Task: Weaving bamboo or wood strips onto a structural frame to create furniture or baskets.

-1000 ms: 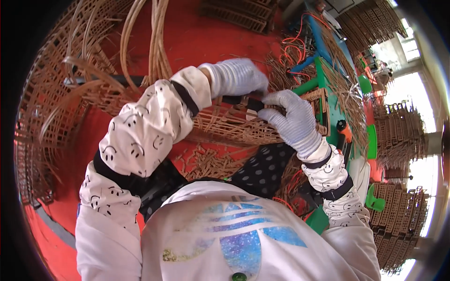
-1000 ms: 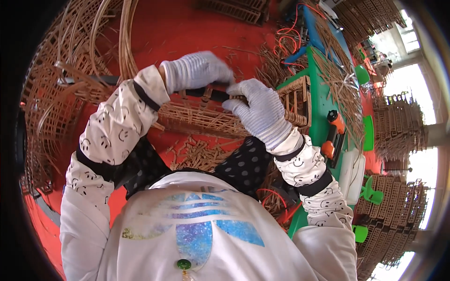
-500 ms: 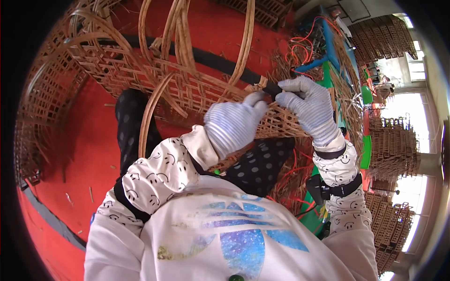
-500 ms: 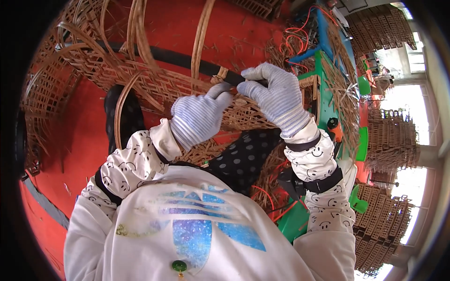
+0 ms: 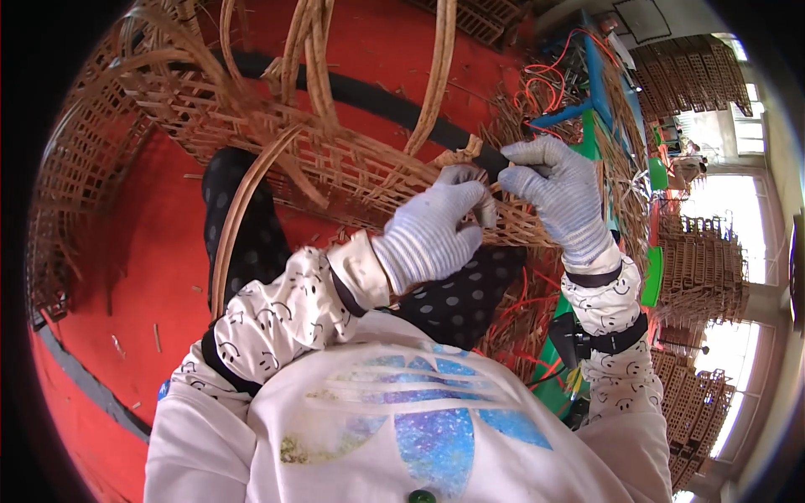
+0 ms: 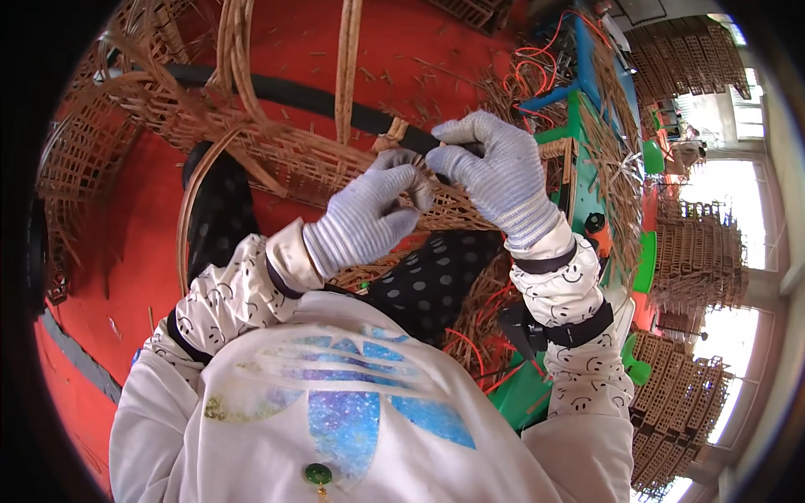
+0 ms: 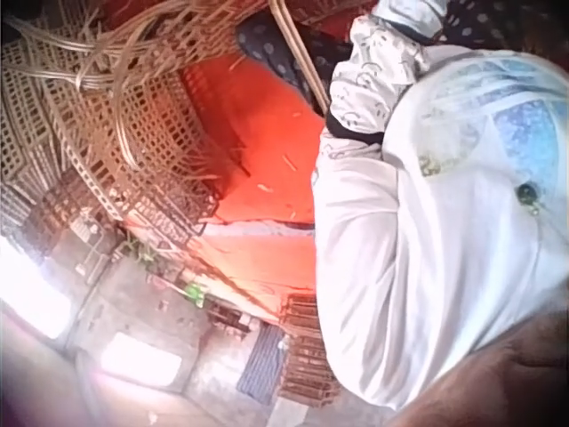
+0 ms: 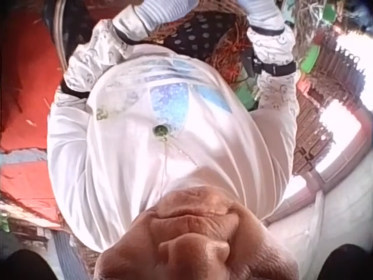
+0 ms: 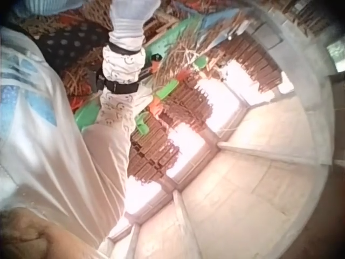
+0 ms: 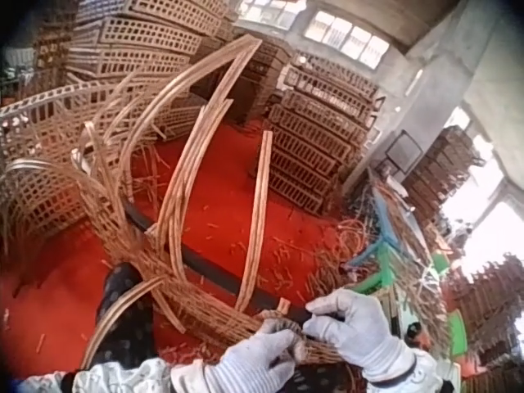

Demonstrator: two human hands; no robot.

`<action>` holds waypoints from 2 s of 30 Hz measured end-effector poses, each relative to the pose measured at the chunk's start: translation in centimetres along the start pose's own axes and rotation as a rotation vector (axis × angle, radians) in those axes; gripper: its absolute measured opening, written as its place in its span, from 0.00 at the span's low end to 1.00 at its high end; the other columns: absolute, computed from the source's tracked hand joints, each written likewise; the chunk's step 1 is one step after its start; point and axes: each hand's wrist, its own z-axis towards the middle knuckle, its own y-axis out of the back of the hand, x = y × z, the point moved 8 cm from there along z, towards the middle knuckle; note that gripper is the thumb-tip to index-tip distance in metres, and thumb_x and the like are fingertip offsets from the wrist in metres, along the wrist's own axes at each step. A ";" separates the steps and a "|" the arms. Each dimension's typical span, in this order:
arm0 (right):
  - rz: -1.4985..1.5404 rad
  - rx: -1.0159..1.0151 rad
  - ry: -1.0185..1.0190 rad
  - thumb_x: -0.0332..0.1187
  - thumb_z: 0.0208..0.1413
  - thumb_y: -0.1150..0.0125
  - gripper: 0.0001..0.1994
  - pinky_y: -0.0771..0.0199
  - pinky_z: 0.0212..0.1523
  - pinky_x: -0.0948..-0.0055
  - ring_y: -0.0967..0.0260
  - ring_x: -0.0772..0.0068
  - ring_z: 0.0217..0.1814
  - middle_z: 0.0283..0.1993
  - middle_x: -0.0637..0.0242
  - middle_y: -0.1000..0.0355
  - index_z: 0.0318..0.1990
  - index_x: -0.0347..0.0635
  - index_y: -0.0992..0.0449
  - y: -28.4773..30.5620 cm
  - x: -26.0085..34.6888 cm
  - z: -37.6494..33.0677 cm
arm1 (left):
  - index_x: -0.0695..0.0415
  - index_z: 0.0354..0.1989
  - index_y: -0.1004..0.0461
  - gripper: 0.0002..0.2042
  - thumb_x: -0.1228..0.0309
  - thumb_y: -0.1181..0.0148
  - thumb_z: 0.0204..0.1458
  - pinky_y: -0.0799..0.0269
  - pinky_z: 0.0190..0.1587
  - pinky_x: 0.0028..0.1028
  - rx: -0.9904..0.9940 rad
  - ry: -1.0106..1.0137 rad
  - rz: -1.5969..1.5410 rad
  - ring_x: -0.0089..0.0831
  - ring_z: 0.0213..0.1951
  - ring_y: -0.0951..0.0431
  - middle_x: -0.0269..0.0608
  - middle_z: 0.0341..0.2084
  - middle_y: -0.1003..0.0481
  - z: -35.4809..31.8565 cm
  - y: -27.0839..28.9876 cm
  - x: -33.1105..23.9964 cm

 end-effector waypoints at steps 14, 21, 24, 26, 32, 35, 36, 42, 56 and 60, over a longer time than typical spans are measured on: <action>-0.195 -0.074 0.181 0.31 0.41 0.33 0.12 0.29 0.33 0.76 0.28 0.76 0.30 0.31 0.61 0.25 0.34 0.37 0.24 0.8 0.2 -0.1 | 0.59 0.41 0.34 0.08 0.71 0.52 0.56 0.35 0.22 0.23 -0.308 0.422 -0.414 0.23 0.20 0.32 0.32 0.20 0.32 -3.5 1.3 1.0; -0.397 0.002 0.567 0.29 0.41 0.37 0.15 0.27 0.38 0.68 0.28 0.59 0.37 0.36 0.58 0.28 0.40 0.40 0.28 -0.4 2.8 -2.1 | 0.66 0.30 0.32 0.09 0.71 0.52 0.55 0.30 0.30 0.34 0.025 0.266 0.254 0.43 0.28 0.24 0.51 0.23 0.27 -2.2 -2.4 -1.4; -0.428 0.003 0.567 0.29 0.39 0.37 0.17 0.28 0.39 0.65 0.29 0.55 0.39 0.39 0.57 0.30 0.41 0.41 0.31 -0.4 2.3 -2.4 | 0.67 0.31 0.31 0.09 0.72 0.54 0.56 0.32 0.33 0.27 0.122 0.383 0.110 0.29 0.28 0.27 0.44 0.22 0.28 -1.5 -2.3 -3.2; -0.459 -0.033 0.584 0.33 0.40 0.37 0.17 0.28 0.38 0.64 0.29 0.54 0.37 0.38 0.58 0.30 0.40 0.41 0.31 -0.4 2.2 -2.6 | 0.66 0.31 0.31 0.09 0.72 0.55 0.56 0.32 0.32 0.26 0.111 0.320 0.063 0.28 0.28 0.27 0.44 0.23 0.27 -1.4 -2.8 -5.4; -0.549 -0.147 0.504 0.42 0.42 0.39 0.18 0.28 0.36 0.64 0.29 0.56 0.37 0.37 0.61 0.29 0.40 0.45 0.30 -1.6 1.3 -2.1 | 0.62 0.30 0.31 0.05 0.74 0.53 0.53 0.35 0.21 0.23 0.397 -0.244 0.453 0.21 0.19 0.33 0.31 0.17 0.33 3.1 -2.2 -10.6; -0.719 -0.361 0.567 0.39 0.41 0.39 0.15 0.29 0.34 0.63 0.29 0.56 0.34 0.33 0.60 0.29 0.38 0.46 0.30 -2.4 0.9 -2.5 | 0.61 0.30 0.31 0.09 0.68 0.53 0.55 0.46 0.13 0.17 0.211 0.466 -0.178 0.14 0.12 0.41 0.26 0.12 0.39 6.5 0.1 -8.3; -0.625 -0.459 0.455 0.37 0.40 0.36 0.18 0.29 0.30 0.64 0.29 0.58 0.29 0.27 0.61 0.29 0.39 0.43 0.33 -1.3 1.2 -2.5 | 0.61 0.31 0.31 0.10 0.66 0.53 0.55 0.50 0.10 0.15 0.143 0.701 -0.398 0.12 0.10 0.44 0.24 0.10 0.41 6.8 0.2 -6.7; -0.249 -0.571 0.342 0.35 0.33 0.28 0.30 0.29 0.26 0.70 0.28 0.66 0.22 0.23 0.63 0.29 0.43 0.37 0.39 0.1 1.3 -4.0 | 0.58 0.25 0.28 0.09 0.65 0.44 0.49 0.48 0.09 0.20 0.474 0.615 0.314 0.16 0.08 0.43 0.25 0.08 0.41 11.2 2.5 -4.5; -0.382 -0.487 0.388 0.36 0.33 0.30 0.14 0.29 0.26 0.68 0.30 0.64 0.24 0.27 0.63 0.29 0.31 0.43 0.23 0.1 2.1 -2.9 | 0.60 0.37 0.30 0.07 0.74 0.45 0.50 0.33 0.29 0.20 -0.092 -0.403 0.495 0.24 0.23 0.31 0.38 0.24 0.29 7.9 5.8 -11.1; -0.360 -0.449 0.471 0.32 0.34 0.29 0.15 0.28 0.27 0.73 0.29 0.69 0.25 0.27 0.62 0.28 0.32 0.39 0.23 -0.3 2.7 -2.7 | 0.61 0.40 0.29 0.10 0.79 0.46 0.48 0.31 0.28 0.23 0.003 -0.046 0.409 0.27 0.25 0.27 0.42 0.26 0.27 0.7 5.0 -5.3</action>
